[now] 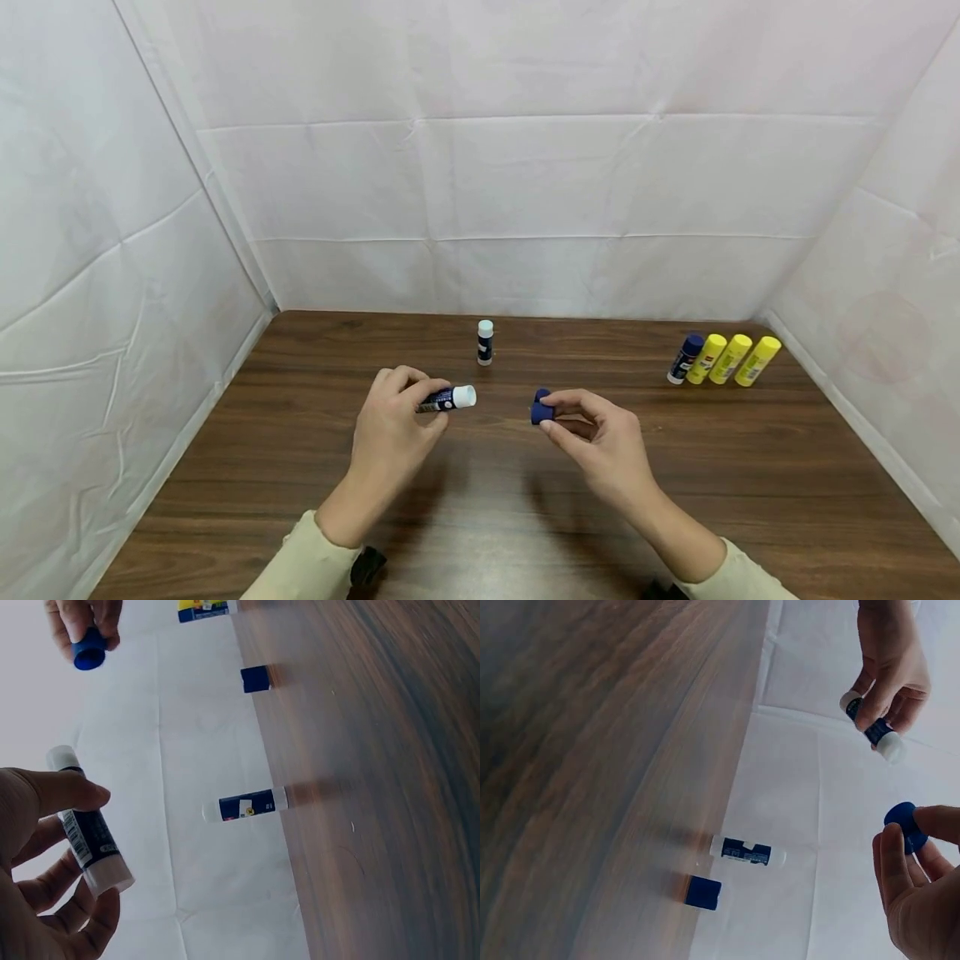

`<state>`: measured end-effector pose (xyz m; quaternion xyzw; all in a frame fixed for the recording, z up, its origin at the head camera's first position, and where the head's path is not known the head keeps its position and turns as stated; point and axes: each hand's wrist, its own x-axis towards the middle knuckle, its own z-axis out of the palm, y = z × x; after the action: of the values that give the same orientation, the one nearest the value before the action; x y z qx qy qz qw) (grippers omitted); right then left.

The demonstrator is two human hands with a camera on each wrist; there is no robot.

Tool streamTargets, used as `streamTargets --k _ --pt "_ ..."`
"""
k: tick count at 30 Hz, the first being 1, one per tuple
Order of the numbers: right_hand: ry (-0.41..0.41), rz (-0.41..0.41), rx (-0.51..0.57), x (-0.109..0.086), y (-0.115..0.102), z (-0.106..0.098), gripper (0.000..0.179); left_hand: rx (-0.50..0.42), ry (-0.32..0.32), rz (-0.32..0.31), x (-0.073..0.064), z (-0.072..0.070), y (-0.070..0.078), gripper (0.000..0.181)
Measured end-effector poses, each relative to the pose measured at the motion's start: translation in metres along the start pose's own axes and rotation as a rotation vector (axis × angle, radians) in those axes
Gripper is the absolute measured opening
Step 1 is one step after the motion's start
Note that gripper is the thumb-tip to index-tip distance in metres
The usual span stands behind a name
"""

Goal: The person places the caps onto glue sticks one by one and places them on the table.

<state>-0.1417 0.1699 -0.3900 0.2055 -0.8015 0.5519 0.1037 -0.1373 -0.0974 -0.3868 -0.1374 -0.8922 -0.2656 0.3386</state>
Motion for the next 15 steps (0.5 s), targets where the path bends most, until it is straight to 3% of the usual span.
streamTargets --k 7,15 --pt "0.019 0.026 0.014 -0.0014 -0.0031 -0.0001 0.023 0.085 0.073 0.125 -0.0009 0.0005 -0.0006 0.036" --pt "0.028 0.031 0.026 -0.0011 -0.0025 0.0014 0.024 0.113 0.097 0.179 -0.0020 0.0018 -0.0012 0.034"
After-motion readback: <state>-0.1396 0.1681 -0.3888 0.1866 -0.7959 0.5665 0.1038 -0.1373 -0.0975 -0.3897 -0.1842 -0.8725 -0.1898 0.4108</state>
